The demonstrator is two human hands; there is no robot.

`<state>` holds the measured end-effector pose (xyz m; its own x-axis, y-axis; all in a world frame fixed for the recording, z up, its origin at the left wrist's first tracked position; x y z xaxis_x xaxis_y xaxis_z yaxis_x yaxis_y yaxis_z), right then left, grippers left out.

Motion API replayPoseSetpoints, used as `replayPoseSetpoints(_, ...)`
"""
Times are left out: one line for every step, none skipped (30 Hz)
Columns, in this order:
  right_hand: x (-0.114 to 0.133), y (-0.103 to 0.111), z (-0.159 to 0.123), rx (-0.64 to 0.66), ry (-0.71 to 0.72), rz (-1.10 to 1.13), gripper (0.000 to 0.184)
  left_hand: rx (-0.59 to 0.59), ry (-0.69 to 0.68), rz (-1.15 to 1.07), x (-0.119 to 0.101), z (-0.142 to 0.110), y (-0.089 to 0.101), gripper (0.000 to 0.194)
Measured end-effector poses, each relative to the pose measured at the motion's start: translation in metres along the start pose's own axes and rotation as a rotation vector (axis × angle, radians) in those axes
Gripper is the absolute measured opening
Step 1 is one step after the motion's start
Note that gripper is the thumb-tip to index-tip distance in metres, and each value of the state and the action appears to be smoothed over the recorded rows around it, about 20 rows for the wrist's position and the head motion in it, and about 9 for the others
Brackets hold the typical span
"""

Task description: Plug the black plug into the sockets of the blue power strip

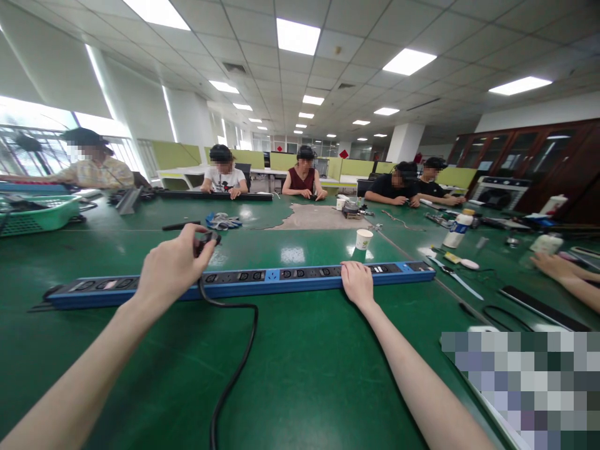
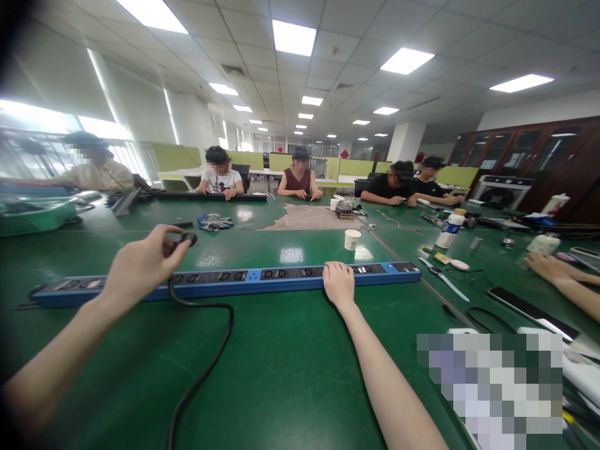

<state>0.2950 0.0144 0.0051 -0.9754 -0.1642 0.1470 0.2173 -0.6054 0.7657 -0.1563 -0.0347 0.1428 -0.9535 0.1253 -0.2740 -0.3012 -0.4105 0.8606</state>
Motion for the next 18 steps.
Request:
replayPoseSetpoints(0.000, 0.000, 0.000, 0.000, -0.002, -0.007, 0.044, -0.062, -0.020, -0.021, -0.006, -0.002, 0.002, 0.056)
replayPoseSetpoints(0.001, 0.001, 0.000, -0.001, -0.004, -0.014, 0.043, -0.084, -0.055, -0.052, -0.014, -0.004, 0.000, 0.053)
replayPoseSetpoints(0.001, 0.001, 0.000, -0.001, -0.006, -0.021, 0.043, -0.079, -0.095, -0.089, -0.024, -0.007, -0.005, 0.049)
replayPoseSetpoints(0.001, 0.001, 0.000, -0.001, -0.007, -0.027, 0.043, -0.053, -0.132, -0.126, -0.034, -0.010, -0.014, 0.045)
replayPoseSetpoints(0.001, 0.001, 0.000, -0.001, -0.008, -0.030, 0.043, -0.022, -0.165, -0.150, -0.044, -0.013, -0.024, 0.041)
replayPoseSetpoints(0.001, 0.001, 0.000, -0.001, -0.007, -0.031, 0.043, 0.006, -0.189, -0.167, -0.053, -0.016, -0.035, 0.037)
replayPoseSetpoints(0.001, 0.001, -0.001, 0.001, -0.007, -0.031, 0.043, 0.028, -0.202, -0.173, -0.062, -0.019, -0.046, 0.034)
replayPoseSetpoints(0.001, 0.002, -0.001, 0.002, -0.008, -0.030, 0.043, 0.050, -0.211, -0.170, -0.068, -0.021, -0.057, 0.031)
replayPoseSetpoints(0.001, 0.002, -0.001, 0.003, -0.009, -0.028, 0.043, 0.065, -0.214, -0.162, -0.074, -0.022, -0.066, 0.029)
replayPoseSetpoints(0.001, 0.002, -0.001, 0.005, -0.012, -0.026, 0.043, 0.075, -0.215, -0.149, -0.078, -0.024, -0.074, 0.027)
replayPoseSetpoints(0.001, 0.002, -0.001, 0.006, -0.015, -0.022, 0.043, 0.082, -0.213, -0.130, -0.081, -0.025, -0.081, 0.026)
replayPoseSetpoints(0.001, 0.003, -0.001, 0.007, -0.019, -0.018, 0.043, 0.085, -0.210, -0.106, -0.083, -0.026, -0.087, 0.026)
replayPoseSetpoints(0.001, 0.003, -0.001, 0.008, -0.022, -0.013, 0.043, 0.088, -0.205, -0.078, -0.084, -0.026, -0.091, 0.026)
replayPoseSetpoints(0.001, 0.003, -0.001, 0.009, -0.024, -0.008, 0.043, 0.089, -0.199, -0.046, -0.085, -0.027, -0.094, 0.026)
replayPoseSetpoints(0.001, 0.003, -0.001, 0.009, -0.025, -0.003, 0.043, 0.093, -0.193, -0.014, -0.086, -0.027, -0.097, 0.026)
replayPoseSetpoints(0.000, 0.003, -0.001, 0.009, -0.026, 0.002, 0.043, 0.098, -0.186, 0.018, -0.087, -0.027, -0.098, 0.027)
replayPoseSetpoints(0.000, 0.003, -0.001, 0.009, -0.026, 0.006, 0.043, 0.103, -0.176, 0.048, -0.088, -0.026, -0.100, 0.028)
replayPoseSetpoints(0.000, 0.003, -0.001, 0.008, -0.027, 0.009, 0.043, 0.107, -0.165, 0.075, -0.089, -0.025, -0.101, 0.029)
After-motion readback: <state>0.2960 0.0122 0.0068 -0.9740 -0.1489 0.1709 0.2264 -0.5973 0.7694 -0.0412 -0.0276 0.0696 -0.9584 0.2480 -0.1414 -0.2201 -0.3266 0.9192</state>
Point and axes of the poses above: each hand's wrist, its own z-axis towards the middle knuckle, its own y-axis out of the back of the hand, x = y × z, the point moved 1 cm from there along z, towards the middle knuckle, and after that the axes turned 4 degrees about x, right-handed, at the moved point
